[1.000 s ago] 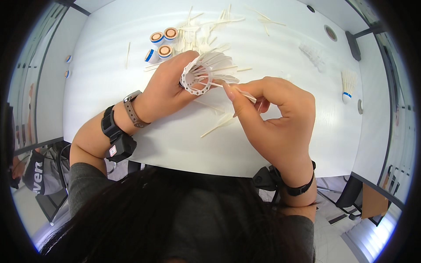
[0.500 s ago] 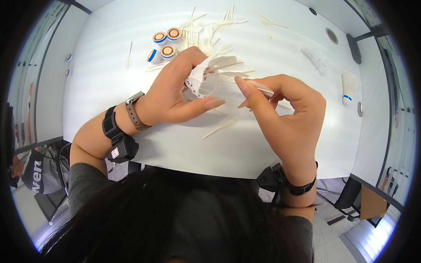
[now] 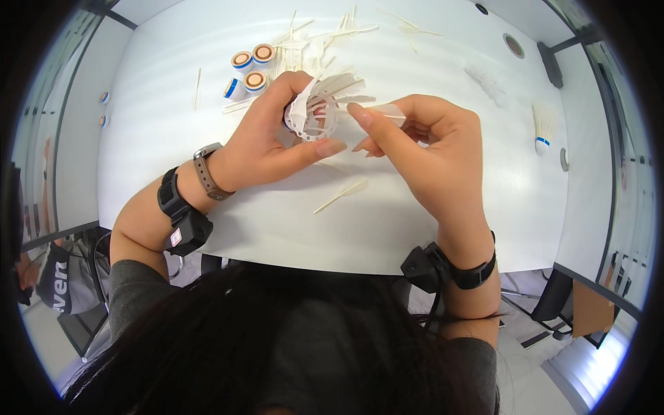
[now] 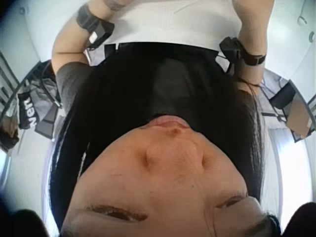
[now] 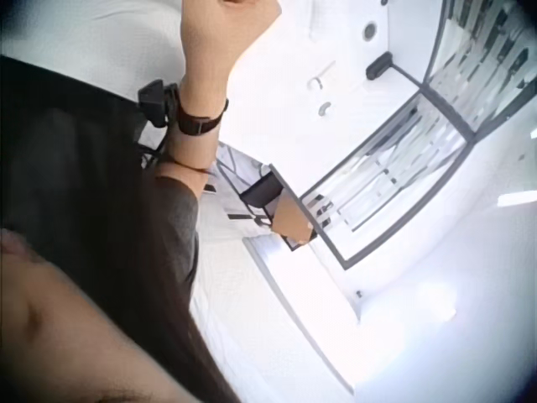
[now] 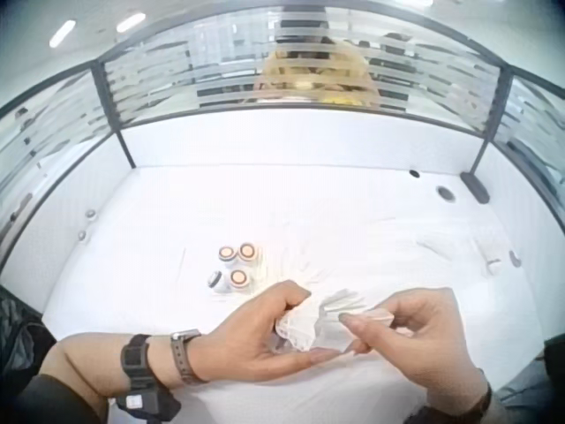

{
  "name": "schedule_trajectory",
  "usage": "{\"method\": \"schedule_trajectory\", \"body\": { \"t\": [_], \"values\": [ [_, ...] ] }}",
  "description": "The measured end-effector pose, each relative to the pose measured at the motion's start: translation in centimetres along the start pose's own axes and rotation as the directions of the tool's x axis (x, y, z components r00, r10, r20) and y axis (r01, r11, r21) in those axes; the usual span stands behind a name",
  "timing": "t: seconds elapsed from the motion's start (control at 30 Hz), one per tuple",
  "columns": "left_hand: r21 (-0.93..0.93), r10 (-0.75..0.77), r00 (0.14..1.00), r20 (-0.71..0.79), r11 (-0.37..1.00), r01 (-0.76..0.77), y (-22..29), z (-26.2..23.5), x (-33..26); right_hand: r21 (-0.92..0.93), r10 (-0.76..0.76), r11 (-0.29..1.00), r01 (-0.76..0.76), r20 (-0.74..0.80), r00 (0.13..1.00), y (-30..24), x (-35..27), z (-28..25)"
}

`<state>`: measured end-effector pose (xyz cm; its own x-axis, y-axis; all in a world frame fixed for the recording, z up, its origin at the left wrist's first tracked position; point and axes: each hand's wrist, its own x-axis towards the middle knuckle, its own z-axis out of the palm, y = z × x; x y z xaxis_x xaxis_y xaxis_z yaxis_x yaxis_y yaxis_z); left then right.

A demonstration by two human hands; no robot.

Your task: Manual assembly of a shuttlecock by inserting feathers into a base.

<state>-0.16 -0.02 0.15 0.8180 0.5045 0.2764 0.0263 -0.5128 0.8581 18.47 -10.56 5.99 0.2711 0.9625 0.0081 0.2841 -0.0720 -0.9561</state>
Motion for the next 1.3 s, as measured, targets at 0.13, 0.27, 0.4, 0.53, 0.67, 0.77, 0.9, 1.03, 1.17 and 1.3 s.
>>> {"method": "schedule_trajectory", "body": {
  "t": [0.13, 0.27, 0.4, 0.53, 0.67, 0.77, 0.9, 1.03, 1.17, 1.3],
  "values": [
    [0.015, 0.109, 0.99, -0.085, 0.994, -0.108, -1.0, 0.8, 0.0, -0.01, -0.071, 0.997, 0.071, -0.007, 0.997, 0.8, 0.0, 0.2],
    [0.005, 0.119, 0.986, -0.113, 0.993, -0.119, -0.9, 0.9, 0.0, -0.107, -0.236, 0.967, 0.23, -0.046, 0.971, 0.7, -0.1, 0.3],
    [-0.044, 0.046, 0.996, -0.078, 0.998, -0.049, -0.3, 0.6, 0.1, -0.126, -0.271, 0.956, 0.263, -0.048, 0.961, 0.6, -0.3, 0.3],
    [-0.102, 0.024, 0.995, -0.093, 0.994, -0.034, -0.5, 0.9, 0.0, -0.208, -0.345, 0.922, 0.326, -0.067, 0.936, 0.6, -0.2, 0.2],
    [-0.11, 0.006, 0.999, -0.052, 0.994, -0.012, -0.5, 0.7, 0.1, -0.291, -0.425, 0.872, 0.394, -0.051, 0.904, 1.0, 0.0, 0.2],
    [-0.123, 0.045, 0.996, -0.072, 0.991, -0.053, -0.8, 1.1, 0.0, -0.269, -0.404, 0.886, 0.377, -0.051, 0.913, 1.0, -0.2, 0.5],
    [-0.113, -0.025, 0.999, -0.024, 0.993, 0.022, -0.5, 0.8, -0.2, -0.285, -0.441, 0.865, 0.413, -0.04, 0.897, 1.2, -0.2, 0.7],
    [0.068, 0.11, 0.994, -0.004, 0.992, -0.109, -0.3, 0.4, 0.0, -0.276, -0.431, 0.872, 0.404, -0.04, 0.902, 1.4, -0.2, 0.7],
    [0.021, 0.053, 0.998, -0.015, 0.998, -0.053, -0.3, 0.7, 0.0, -0.301, -0.467, 0.849, 0.434, -0.043, 0.883, 1.2, -0.4, 1.0],
    [0.013, 0.072, 0.997, -0.031, 0.997, -0.072, -0.9, 0.7, -0.1, -0.317, -0.52, 0.816, 0.484, -0.034, 0.854, 1.2, -0.4, 1.3]
  ]
}}
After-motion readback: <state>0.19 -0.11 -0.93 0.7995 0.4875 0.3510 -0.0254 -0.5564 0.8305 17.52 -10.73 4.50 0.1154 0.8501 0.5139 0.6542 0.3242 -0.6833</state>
